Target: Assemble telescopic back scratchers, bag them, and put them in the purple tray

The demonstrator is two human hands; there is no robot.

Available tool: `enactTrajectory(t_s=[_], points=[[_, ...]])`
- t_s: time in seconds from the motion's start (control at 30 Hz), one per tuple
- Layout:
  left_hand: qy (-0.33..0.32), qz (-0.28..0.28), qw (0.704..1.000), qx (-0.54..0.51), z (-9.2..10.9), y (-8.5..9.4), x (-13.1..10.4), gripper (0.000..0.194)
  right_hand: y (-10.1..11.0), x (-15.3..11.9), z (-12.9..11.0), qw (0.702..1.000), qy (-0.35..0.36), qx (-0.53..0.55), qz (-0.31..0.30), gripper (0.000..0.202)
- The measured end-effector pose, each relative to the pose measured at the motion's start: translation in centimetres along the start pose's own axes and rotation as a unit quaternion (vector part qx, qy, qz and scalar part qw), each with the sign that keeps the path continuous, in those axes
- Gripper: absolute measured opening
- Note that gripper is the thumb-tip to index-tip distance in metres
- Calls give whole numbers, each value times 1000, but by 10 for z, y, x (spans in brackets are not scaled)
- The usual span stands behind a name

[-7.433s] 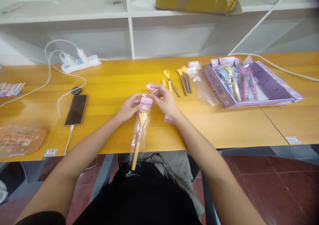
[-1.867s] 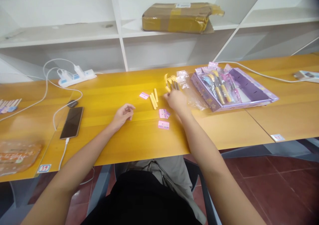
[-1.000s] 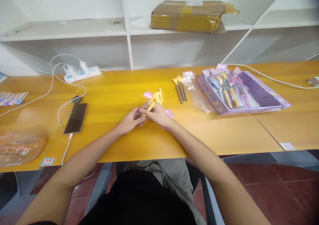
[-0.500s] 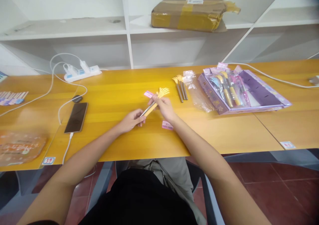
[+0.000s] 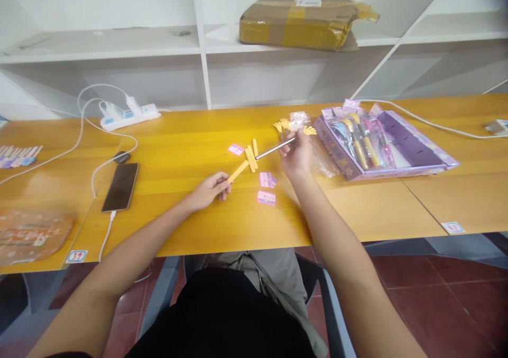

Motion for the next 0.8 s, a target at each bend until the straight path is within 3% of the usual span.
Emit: enactTrajectory(t_s=[0.27, 0.8], points=[[-3, 1, 1000, 19, 3, -1, -1, 35, -11, -9, 4, 999, -15, 1, -33, 54], [-10, 0, 1000, 21, 4, -2, -1, 38, -11, -10, 2, 999, 3, -28, -34, 50]])
Point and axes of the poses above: each hand's wrist, its own x-axis towards the middle knuckle, its own y-axis out of the back of the hand, z = x × y, the point moved 10 cm from there along x, towards the middle knuckle, and after that the axes turned 15 degrees about y, right-handed, at the moved point
